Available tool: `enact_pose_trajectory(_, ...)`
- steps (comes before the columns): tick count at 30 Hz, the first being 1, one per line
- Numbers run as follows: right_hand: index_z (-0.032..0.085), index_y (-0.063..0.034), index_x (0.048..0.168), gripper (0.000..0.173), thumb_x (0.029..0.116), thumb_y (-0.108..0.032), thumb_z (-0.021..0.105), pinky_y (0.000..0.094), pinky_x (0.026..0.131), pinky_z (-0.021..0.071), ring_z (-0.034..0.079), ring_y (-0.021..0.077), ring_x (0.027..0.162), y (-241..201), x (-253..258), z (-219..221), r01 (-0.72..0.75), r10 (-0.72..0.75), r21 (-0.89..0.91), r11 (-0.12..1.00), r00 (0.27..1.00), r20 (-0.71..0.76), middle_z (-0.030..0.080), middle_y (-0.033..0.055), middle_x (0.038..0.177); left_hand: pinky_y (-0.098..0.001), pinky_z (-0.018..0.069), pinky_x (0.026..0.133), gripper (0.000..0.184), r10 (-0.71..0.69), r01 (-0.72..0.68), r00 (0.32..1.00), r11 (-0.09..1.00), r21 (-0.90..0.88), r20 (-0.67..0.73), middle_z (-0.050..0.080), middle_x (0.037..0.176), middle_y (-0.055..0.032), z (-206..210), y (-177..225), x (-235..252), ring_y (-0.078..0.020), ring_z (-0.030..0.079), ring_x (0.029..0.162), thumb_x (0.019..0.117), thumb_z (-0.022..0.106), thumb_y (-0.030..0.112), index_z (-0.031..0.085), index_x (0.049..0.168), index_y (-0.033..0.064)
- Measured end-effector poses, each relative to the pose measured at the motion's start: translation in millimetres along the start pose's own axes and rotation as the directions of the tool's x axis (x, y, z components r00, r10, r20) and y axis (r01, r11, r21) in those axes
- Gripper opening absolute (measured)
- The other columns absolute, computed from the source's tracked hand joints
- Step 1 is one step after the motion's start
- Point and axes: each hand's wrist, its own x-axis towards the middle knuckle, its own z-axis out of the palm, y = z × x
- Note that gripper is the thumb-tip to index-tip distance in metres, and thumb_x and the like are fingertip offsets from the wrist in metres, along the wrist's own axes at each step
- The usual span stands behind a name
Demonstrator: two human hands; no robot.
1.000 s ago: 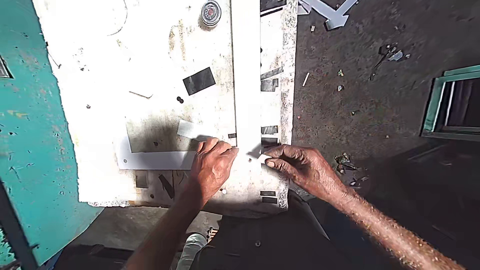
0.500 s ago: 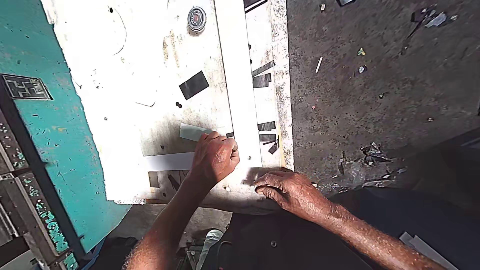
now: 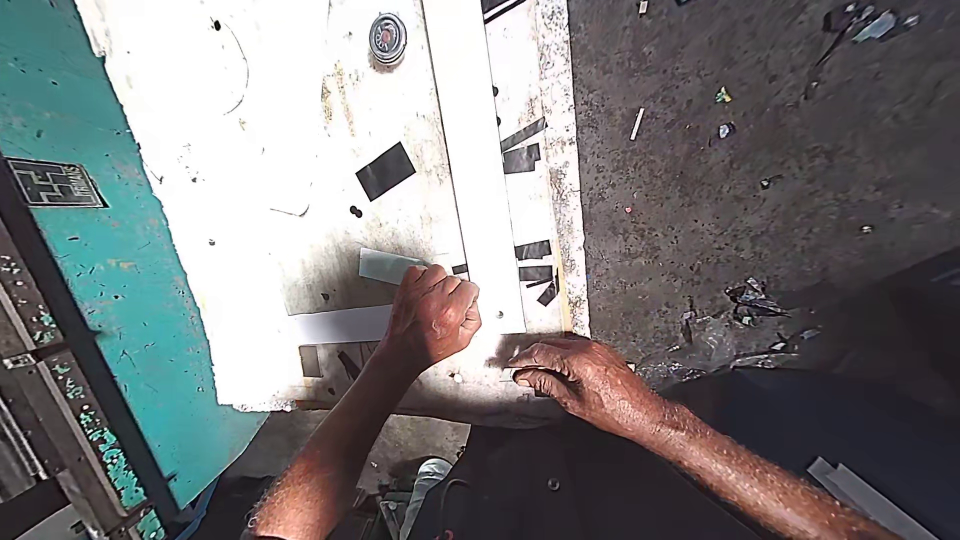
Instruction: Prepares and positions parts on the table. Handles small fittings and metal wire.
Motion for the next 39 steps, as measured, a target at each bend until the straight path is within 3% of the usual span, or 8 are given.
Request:
enact_pose_trajectory(14,0.075,-0.0269,0.112,0.029,0.1042,-0.046,0.055,0.0360,0.078,0.0591,0.072,0.0082,0.090,4,-2,4,0.017,-0.017,0.018,1.000,0.999,-0.032,0.076,-0.0069,0.101,-0.0380,0.0431,0.077,0.020,0.102,-0.107,0.981,0.994,-0.027,-0.165,0.062,0.065,-0.0011,15,-11,-11,-0.0194,0.060,0.070,0.0925,0.059,0.023,0.071,0.080,0.0135)
enact_pose_trajectory(24,0.074,-0.0269,0.112,0.029,0.1042,-0.047,0.055,0.0368,0.076,0.0592,0.072,0.0090,0.088,6,-3,3,0.025,-0.024,0.029,0.999,0.999,-0.035,0.076,-0.0062,0.100,-0.0372,0.0422,0.081,0.020,0.100,-0.131,0.968,0.984,-0.119,-0.232,0.062,0.066,0.0001,26,-21,-16,-0.0166,0.060,0.072,0.0926,0.059,0.025,0.071,0.080,0.0150)
enact_pose_trajectory(28,0.075,-0.0273,0.113,0.029,0.1043,-0.046,0.055,0.0366,0.078,0.0591,0.072,0.0083,0.091,7,-3,3,0.022,-0.021,0.043,0.999,0.999,-0.035,0.076,-0.0071,0.103,-0.0356,0.0408,0.084,0.021,0.056,-0.100,0.959,0.985,-0.144,-0.279,0.062,0.067,0.0015,22,-26,-18,-0.0148,0.059,0.074,0.0910,0.056,0.029,0.066,0.077,0.0175)
enact_pose_trajectory(30,0.075,-0.0272,0.113,0.028,0.1041,-0.046,0.055,0.0360,0.077,0.0591,0.072,0.0079,0.089,7,-2,3,0.028,-0.026,0.050,0.998,0.999,-0.036,0.076,-0.0073,0.102,-0.0359,0.0397,0.084,0.018,0.014,-0.060,0.970,0.981,-0.182,-0.245,0.064,0.069,0.0024,15,-29,-17,-0.0139,0.059,0.077,0.0903,0.062,0.029,0.070,0.079,0.0180)
enact_pose_trajectory(33,0.075,-0.0269,0.114,0.029,0.1036,-0.047,0.056,0.0356,0.078,0.0596,0.072,0.0075,0.090,8,-1,2,0.033,-0.031,0.064,0.997,0.999,-0.028,0.076,-0.0071,0.104,-0.0378,0.0404,0.087,0.024,-0.001,-0.019,0.992,0.987,-0.159,-0.123,0.067,0.074,0.0040,6,-26,-14,-0.0138,0.059,0.080,0.0895,0.067,0.034,0.080,0.105,0.0222)
enact_pose_trajectory(34,0.075,-0.0268,0.114,0.029,0.1035,-0.047,0.057,0.0354,0.078,0.0595,0.072,0.0072,0.090,8,-1,1,0.032,-0.030,0.065,0.997,0.999,-0.026,0.076,-0.0072,0.103,-0.0382,0.0405,0.088,0.026,0.004,-0.017,0.996,0.990,-0.142,-0.092,0.066,0.072,0.0045,4,-23,-14,-0.0140,0.059,0.080,0.0900,0.068,0.037,0.081,0.108,0.0240)
enact_pose_trajectory(39,0.075,-0.0268,0.113,0.029,0.1035,-0.048,0.056,0.0362,0.079,0.0593,0.072,0.0076,0.090,8,-1,2,0.032,-0.030,0.059,0.998,0.999,-0.026,0.076,-0.0072,0.103,-0.0377,0.0424,0.087,0.018,0.025,-0.028,0.999,0.996,-0.088,-0.039,0.069,0.072,0.0050,-2,-8,-16,-0.0157,0.062,0.080,0.0958,0.068,0.035,0.082,0.101,0.0268)
